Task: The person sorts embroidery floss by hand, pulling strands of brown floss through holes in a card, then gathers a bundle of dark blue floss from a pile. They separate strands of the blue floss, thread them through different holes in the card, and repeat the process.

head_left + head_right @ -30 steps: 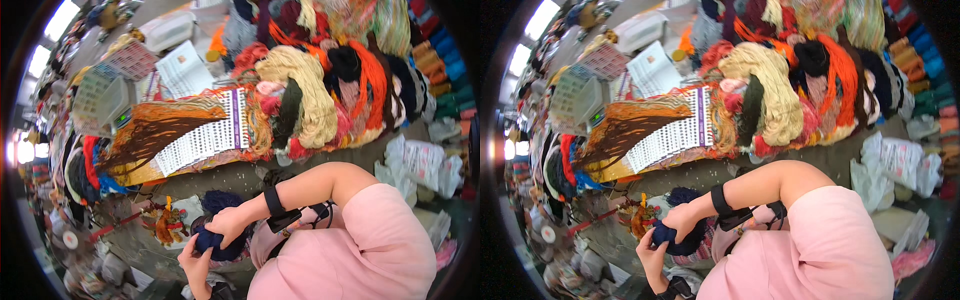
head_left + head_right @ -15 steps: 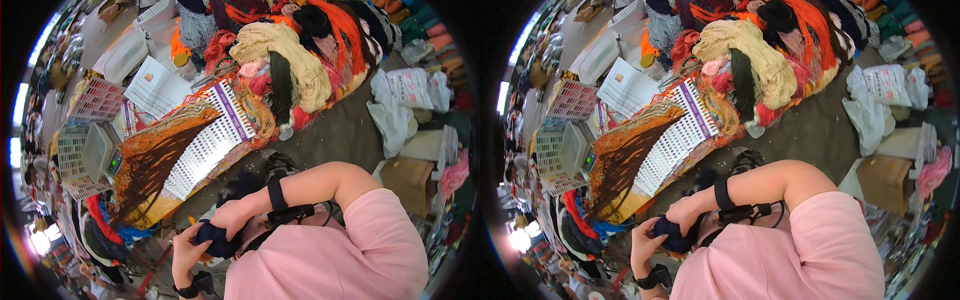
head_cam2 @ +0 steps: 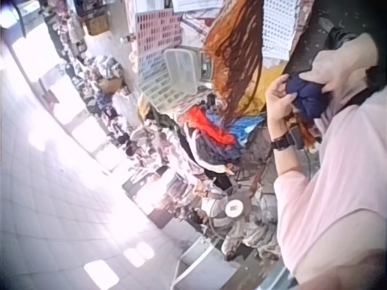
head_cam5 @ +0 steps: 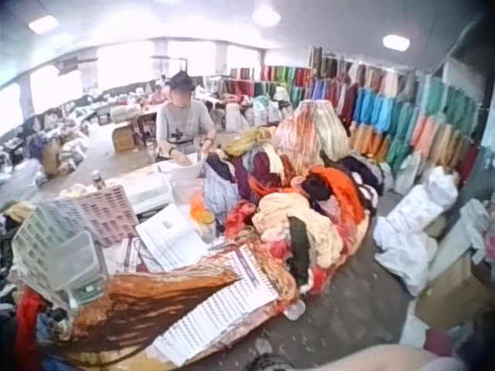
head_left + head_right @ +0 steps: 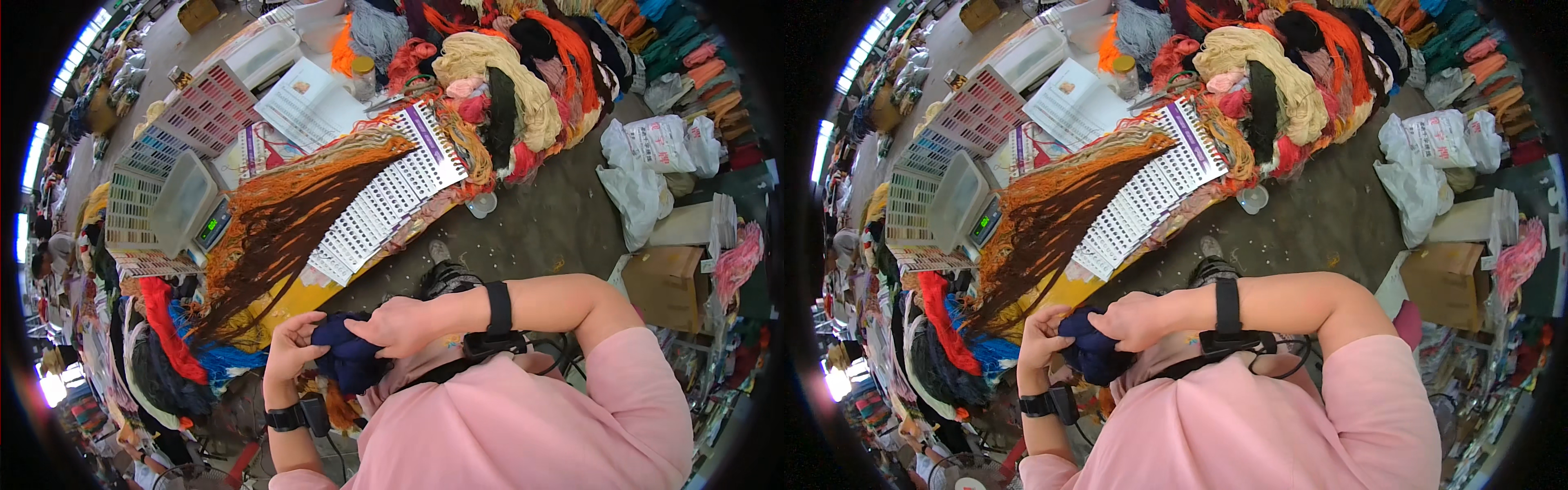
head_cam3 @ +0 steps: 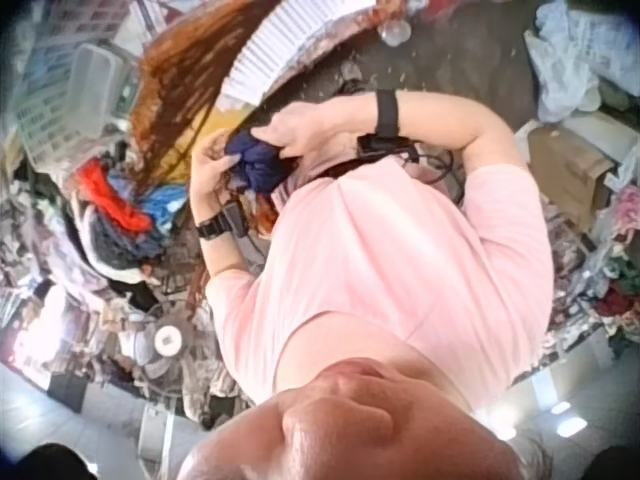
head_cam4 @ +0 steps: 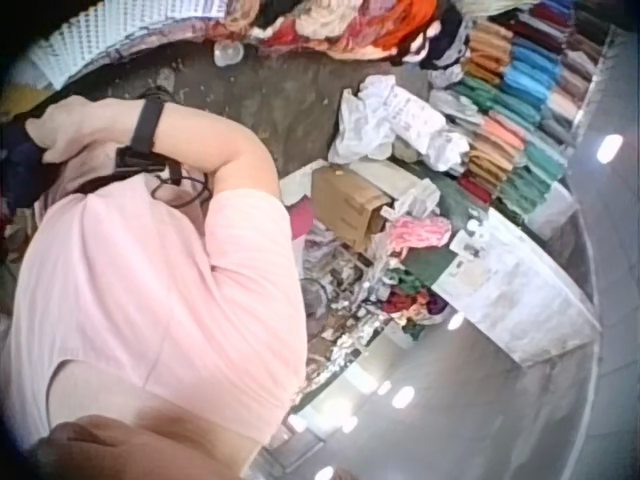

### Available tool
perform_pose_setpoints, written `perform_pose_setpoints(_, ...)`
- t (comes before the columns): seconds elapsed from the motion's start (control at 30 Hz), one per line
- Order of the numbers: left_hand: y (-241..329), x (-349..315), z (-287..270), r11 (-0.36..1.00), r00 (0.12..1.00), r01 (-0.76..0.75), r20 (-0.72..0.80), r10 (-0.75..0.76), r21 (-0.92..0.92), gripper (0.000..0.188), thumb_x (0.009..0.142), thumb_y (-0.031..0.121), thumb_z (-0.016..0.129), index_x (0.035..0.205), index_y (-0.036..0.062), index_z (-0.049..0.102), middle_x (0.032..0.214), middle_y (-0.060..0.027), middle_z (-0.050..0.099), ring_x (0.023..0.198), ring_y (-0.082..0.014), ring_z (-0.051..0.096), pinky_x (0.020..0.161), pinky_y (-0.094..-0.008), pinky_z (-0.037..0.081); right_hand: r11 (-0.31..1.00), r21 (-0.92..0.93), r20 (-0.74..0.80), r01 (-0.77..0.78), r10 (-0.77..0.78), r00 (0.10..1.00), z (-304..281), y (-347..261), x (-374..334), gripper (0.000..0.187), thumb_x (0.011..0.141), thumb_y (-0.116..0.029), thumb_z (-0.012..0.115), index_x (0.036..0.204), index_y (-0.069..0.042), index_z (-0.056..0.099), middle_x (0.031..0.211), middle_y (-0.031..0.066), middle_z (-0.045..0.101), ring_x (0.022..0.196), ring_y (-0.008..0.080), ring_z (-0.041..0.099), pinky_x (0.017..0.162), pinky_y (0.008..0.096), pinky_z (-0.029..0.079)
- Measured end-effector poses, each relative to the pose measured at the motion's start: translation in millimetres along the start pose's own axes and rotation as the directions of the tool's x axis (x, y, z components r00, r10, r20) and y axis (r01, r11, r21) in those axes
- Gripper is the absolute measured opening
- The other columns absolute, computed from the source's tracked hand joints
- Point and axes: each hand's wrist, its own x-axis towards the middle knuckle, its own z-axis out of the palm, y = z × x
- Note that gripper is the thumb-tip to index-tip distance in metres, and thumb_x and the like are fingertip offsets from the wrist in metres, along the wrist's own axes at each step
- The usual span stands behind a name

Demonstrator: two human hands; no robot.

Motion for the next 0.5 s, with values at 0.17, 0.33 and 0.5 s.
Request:
perform_pose_setpoints(0.17, -10.6, 5.2, -3.8, 0.899, 0.89, -0.102, -0.364, 0.273, 0.425, 0.038, 0.056, -0.009, 0.052, 0.094, -0.0028, 0.052, 0.069, -0.0025, 0.055, 0.06, -0.0053, 0.049, 0.055, -0.0166, 0.039, 0.992, -0.12, -0.092, -0.032, 0.021, 0.996, -1.1, -7.0, 2.9, 0.051, 0.068, -0.018, 0.054, 0.11, 0.006, 0.036, 0.061, 0.0179, 0.054, 0.06, 0.0326, 0.055, 0.054, 0.0396, 0.043)
perform_pose_setpoints(0.33, -24.9, 1.2, -7.7, 0.671, 0.555, 0.009, -0.562, 0.613, 0.741, 0.031, 0.056, -0.005, 0.049, 0.086, -0.0009, 0.056, 0.067, -0.0022, 0.054, 0.057, -0.0058, 0.046, 0.054, -0.0194, 0.038, 0.993, -0.112, 0.029, 0.02, -0.016, 0.999, -21.1, 5.8, 6.1, 0.034, 0.064, -0.015, 0.054, 0.095, -0.003, 0.049, 0.07, 0.0172, 0.057, 0.067, 0.034, 0.055, 0.059, 0.0411, 0.043)
perform_pose_setpoints(0.5, 3.3, -27.5, -19.9, 0.943, 0.767, -0.332, -0.583, 0.267, -0.005, 0.031, 0.059, -0.008, 0.046, 0.089, -0.0071, 0.052, 0.079, -0.0084, 0.056, 0.067, -0.0113, 0.053, 0.06, -0.0211, 0.043, 0.998, -0.028, 0.153, -0.055, 0.059, 0.987, -57.1, 57.4, -10.5, 0.054, 0.061, -0.022, 0.062, 0.108, -0.004, 0.044, 0.094, 0.0177, 0.051, 0.089, 0.0314, 0.049, 0.075, 0.0369, 0.04)
